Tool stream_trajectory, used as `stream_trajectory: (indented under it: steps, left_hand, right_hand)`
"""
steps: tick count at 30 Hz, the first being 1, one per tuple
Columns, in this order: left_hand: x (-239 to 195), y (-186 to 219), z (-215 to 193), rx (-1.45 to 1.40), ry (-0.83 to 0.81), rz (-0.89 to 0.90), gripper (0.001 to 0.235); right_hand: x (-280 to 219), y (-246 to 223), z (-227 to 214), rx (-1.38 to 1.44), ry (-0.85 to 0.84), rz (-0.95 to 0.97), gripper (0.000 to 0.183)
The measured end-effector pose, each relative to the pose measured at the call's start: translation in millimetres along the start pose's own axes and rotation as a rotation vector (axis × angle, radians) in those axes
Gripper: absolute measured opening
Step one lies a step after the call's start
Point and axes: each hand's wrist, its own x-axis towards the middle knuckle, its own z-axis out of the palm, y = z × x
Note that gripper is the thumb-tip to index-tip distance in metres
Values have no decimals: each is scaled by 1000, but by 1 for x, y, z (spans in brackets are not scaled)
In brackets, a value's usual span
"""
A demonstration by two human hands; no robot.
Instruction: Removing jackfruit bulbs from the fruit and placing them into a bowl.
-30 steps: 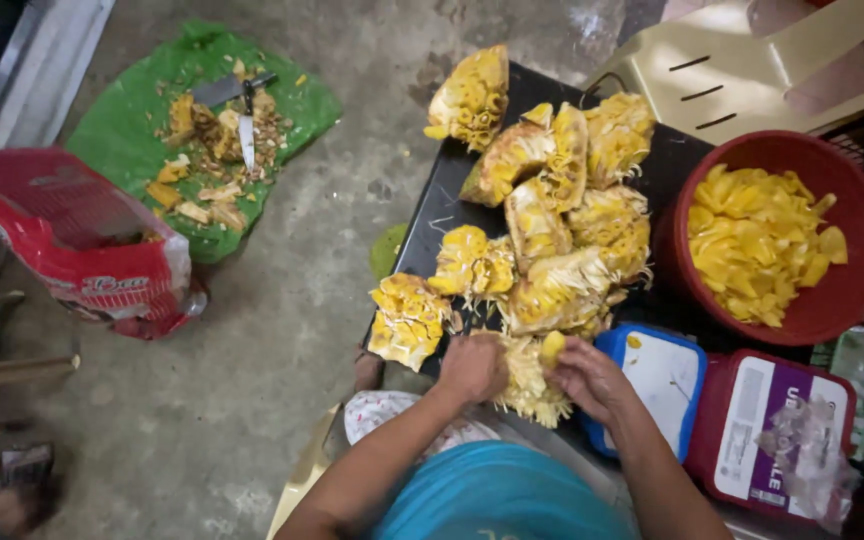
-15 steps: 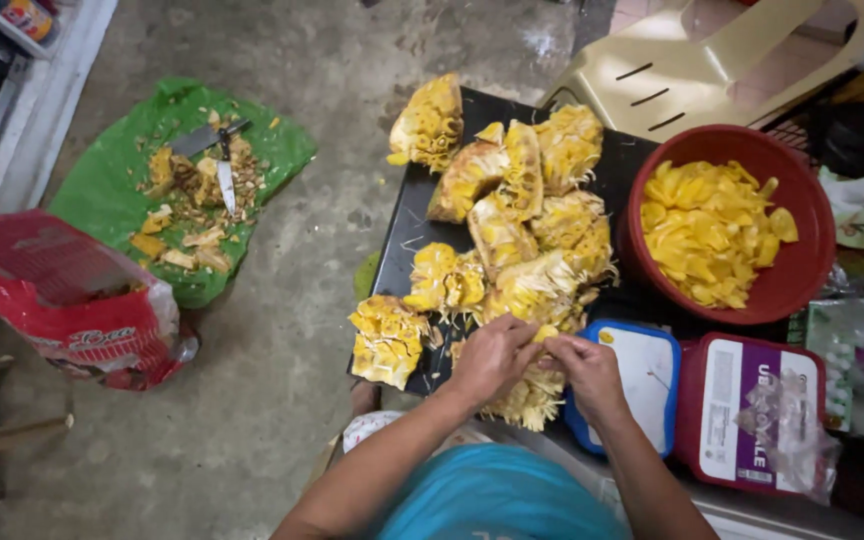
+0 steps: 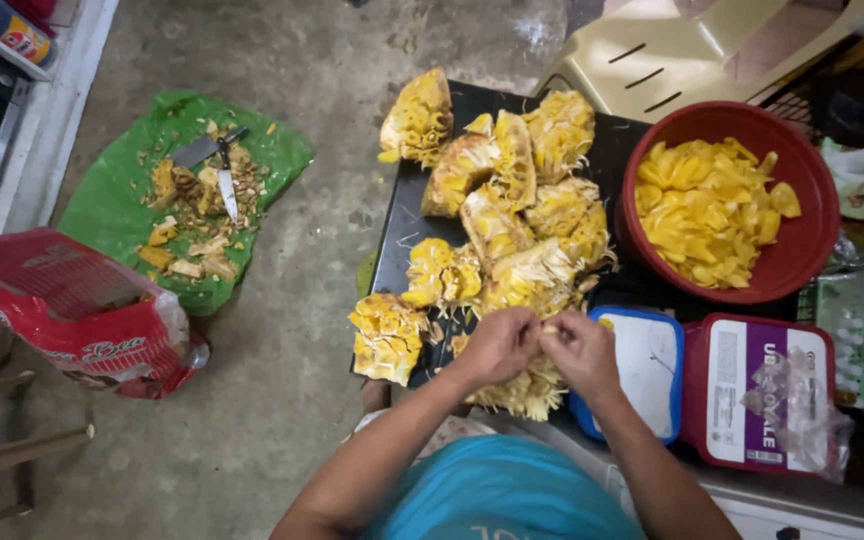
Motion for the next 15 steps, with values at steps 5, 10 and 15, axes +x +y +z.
stream_trajectory:
  steps: [5,10,15]
  left_hand:
    - [19,9,-20,-85,-74,-77,19]
    - [24,10,-22,-194,-96,-119,24]
    - [31,-1,-25,-245,-38,-147,27]
  right_hand:
    - [16,-4,-3,70,4,71,14]
    - [21,12,0,58,45,48,13]
    - [30,14,-9,571,-19,304,15]
